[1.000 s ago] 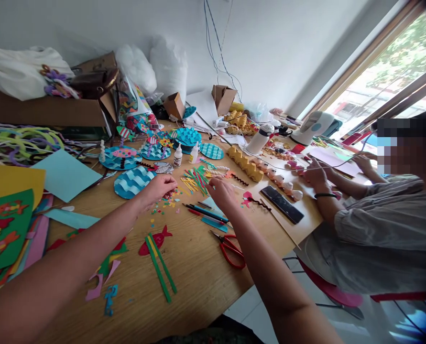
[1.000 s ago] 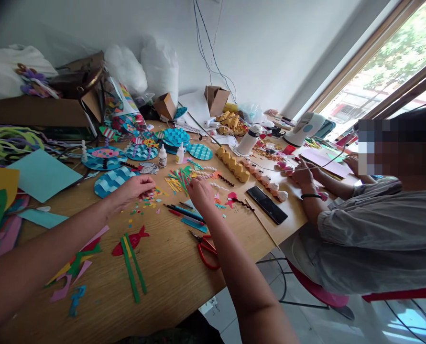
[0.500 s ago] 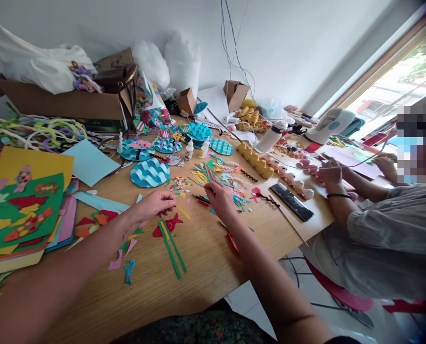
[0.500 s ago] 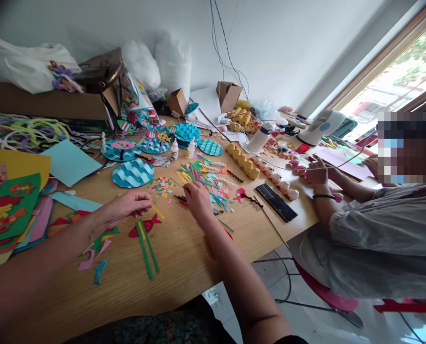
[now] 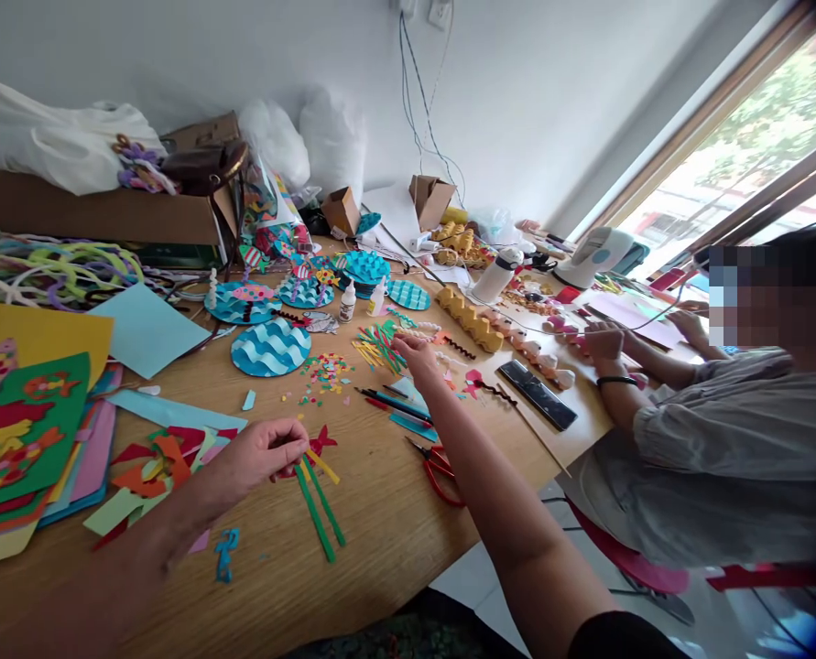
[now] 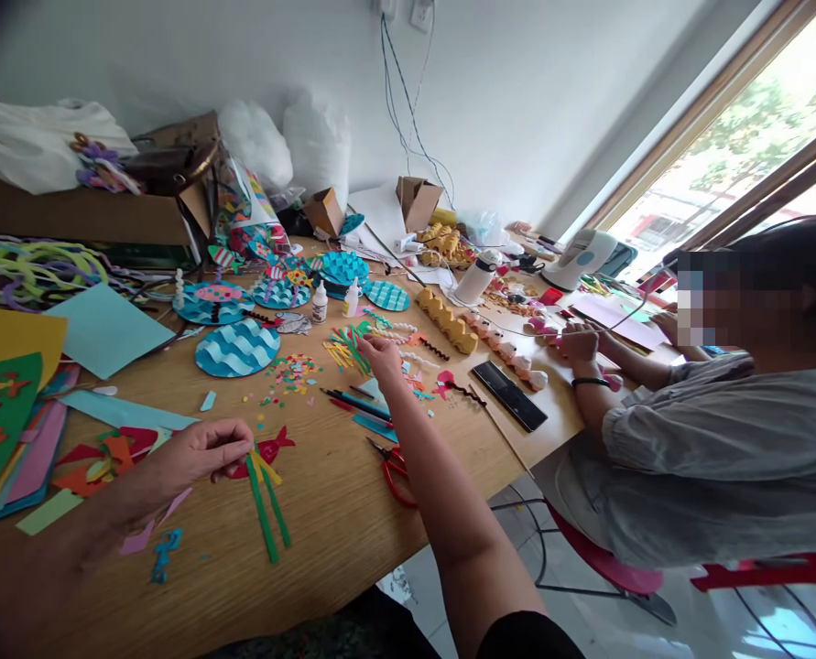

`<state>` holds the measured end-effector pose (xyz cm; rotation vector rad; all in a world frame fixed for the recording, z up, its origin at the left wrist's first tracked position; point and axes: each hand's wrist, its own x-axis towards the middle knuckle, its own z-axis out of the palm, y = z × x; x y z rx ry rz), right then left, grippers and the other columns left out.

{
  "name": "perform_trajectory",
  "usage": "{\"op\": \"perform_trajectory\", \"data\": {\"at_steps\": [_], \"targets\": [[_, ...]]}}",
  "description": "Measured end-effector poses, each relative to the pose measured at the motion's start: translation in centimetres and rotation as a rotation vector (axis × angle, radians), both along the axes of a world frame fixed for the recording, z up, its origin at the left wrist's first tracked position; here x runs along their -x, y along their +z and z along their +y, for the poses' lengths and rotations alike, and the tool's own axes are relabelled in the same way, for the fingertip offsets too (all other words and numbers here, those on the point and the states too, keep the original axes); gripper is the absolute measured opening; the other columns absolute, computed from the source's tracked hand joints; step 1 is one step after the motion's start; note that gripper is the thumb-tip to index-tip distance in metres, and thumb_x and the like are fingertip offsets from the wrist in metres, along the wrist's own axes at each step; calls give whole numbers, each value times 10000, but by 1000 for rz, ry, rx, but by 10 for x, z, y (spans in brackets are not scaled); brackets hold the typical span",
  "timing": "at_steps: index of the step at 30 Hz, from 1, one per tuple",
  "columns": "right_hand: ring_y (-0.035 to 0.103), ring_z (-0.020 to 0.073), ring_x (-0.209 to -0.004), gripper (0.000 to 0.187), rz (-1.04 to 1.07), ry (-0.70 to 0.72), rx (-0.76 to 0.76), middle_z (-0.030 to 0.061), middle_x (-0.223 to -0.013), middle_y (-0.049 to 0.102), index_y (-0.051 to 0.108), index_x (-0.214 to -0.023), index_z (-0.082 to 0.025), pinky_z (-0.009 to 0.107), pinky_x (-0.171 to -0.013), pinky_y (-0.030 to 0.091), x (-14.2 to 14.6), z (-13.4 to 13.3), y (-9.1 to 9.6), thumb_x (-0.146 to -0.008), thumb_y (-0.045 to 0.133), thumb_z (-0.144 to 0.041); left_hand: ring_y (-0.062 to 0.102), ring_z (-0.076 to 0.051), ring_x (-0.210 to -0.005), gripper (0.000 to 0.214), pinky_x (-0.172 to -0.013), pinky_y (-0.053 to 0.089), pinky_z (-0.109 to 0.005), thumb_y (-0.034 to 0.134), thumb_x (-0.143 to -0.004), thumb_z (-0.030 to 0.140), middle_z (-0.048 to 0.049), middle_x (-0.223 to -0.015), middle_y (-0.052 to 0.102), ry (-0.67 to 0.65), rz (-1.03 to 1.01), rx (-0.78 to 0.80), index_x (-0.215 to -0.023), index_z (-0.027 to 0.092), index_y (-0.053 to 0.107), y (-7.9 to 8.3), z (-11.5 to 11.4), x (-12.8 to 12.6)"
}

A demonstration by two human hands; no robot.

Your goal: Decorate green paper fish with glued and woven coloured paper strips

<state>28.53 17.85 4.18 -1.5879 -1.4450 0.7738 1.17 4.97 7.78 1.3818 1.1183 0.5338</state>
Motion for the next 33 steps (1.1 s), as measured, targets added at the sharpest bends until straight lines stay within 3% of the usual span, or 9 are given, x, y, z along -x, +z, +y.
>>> {"op": "perform_trajectory", "data": {"at_steps": [7,10,13,17,22,27,31,33], "targets": [[512,95,-510,175,355,-116,-21,31,-629,627,466,-577,-177,224,-497,422,12,14,0,-624,557,-318,433,-103,-502,320,-450,324,-199,535,-669,502,45,-518,457,-30,31,-20,-631,187,491,-8,-1,1],[502,83,-488,204,443,-136,-42,-16,-543,558,407,-566,-192,214,-503,428,16,20,1,-613,564,-313,411,-99,-492,328,-445,317,-202,534,-653,513,49,-519,448,-24,25,-19,-623,191,483,-9,-3,0],[543,93,-522,183,503,-109,-47,-42,-548,537,446,-653,-197,221,-545,455,16,20,3,-624,569,-329,412,-101,-504,330,-465,334,-210,525,-652,515,47,-534,449,-1,33,-20,-616,190,482,-7,-6,1],[605,122,-597,272,537,-12,-24,-32,-623,590,528,-870,-211,245,-600,473,14,12,14,-642,585,-349,403,-96,-504,309,-493,352,-213,523,-667,492,56,-525,434,22,40,-42,-613,190,487,-6,-9,3],[621,130,-780,337,410,200,-171,-7,-802,619,566,-1021,-237,241,-707,460,11,2,34,-702,575,-345,398,-97,-503,307,-477,336,-209,530,-660,489,55,-537,434,-8,45,-41,-624,186,495,-11,-8,4],[586,171,-881,338,40,430,89,48,-965,638,615,-1023,-214,269,-718,474,-5,3,40,-713,613,-348,407,-103,-514,302,-479,336,-211,522,-673,486,49,-550,445,-15,51,-47,-632,188,495,-10,-9,4],[533,213,-1045,413,30,421,193,74,-1243,517,565,-1140,-259,298,-689,507,-23,0,38,-810,482,-493,394,-103,-512,304,-463,324,-208,516,-670,488,51,-541,427,6,57,-53,-631,188,493,-6,-10,5],[536,208,-1058,465,37,425,224,87,-1259,510,507,-1214,-267,315,-701,512,-27,-2,37,-867,343,-530,389,-102,-510,309,-466,326,-209,517,-664,492,54,-529,416,9,62,-55,-627,187,491,-5,-10,4]]}}
